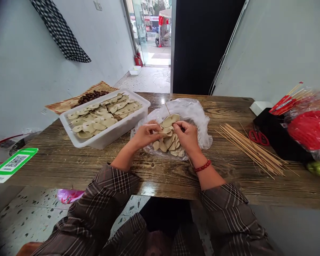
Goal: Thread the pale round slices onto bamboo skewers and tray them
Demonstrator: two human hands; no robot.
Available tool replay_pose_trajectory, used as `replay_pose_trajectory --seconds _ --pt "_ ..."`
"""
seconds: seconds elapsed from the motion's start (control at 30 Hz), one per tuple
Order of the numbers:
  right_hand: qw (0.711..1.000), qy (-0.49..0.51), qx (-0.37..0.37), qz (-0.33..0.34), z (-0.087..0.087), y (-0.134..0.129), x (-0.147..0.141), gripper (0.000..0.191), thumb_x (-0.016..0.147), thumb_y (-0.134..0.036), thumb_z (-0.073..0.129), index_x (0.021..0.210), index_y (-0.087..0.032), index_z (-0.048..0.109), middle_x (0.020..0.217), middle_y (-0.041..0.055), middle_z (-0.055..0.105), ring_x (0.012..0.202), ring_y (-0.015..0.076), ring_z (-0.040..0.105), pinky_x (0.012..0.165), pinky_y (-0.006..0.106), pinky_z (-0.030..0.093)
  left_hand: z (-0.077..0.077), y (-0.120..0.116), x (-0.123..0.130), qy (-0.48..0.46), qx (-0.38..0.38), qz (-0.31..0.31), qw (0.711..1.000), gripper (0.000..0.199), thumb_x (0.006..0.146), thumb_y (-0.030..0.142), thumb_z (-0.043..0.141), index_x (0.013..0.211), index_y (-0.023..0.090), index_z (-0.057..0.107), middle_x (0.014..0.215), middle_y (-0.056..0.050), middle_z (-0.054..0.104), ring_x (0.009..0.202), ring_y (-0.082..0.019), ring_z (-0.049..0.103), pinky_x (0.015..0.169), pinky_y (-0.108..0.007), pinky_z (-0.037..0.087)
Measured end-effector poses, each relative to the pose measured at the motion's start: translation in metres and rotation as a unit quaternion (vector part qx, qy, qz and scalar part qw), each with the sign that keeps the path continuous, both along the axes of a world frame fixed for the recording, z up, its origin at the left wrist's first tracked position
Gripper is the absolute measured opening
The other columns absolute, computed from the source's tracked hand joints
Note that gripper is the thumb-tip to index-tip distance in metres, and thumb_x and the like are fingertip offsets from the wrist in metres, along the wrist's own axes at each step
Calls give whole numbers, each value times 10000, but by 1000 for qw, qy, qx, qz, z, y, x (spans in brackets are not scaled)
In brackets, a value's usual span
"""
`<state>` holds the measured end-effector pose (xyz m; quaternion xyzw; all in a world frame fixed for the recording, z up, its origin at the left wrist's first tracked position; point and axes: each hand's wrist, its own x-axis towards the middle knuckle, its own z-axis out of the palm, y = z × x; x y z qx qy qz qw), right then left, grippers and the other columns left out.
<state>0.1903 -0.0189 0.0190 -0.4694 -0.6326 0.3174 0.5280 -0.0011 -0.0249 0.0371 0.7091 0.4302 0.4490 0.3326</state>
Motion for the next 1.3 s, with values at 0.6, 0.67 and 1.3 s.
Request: replay_pose_trajectory --seconds 0.6,0.67,1.3 --pt "996 -51 10 77 3 -10 -6 270 833 -395 604 771 -166 733 635 10 642 575 139 532 534 252 398 -9 11 -15 -371 -138 175 902 365 619 326 830 742 178 519 585 57 540 511 -79 562 447 -184 306" --pt "992 -78 17 98 4 -14 -8 274 845 -391 592 785 -168 740 670 23 675 598 151 561 550 262 414 -7 11 -16 -409 -144 171 885 372 617 288 824 768 177 502 623 59 563 542 -87 614 452 -178 323" --pt "979 -163 62 104 2 -18 -12 235 870 -334 567 798 -188 738 730 37 728 663 178 632 618 277 454 -2 9 -19 -477 -113 142 860 335 641 224 778 819 187 496 784 29 669 684 -108 688 509 -167 380"
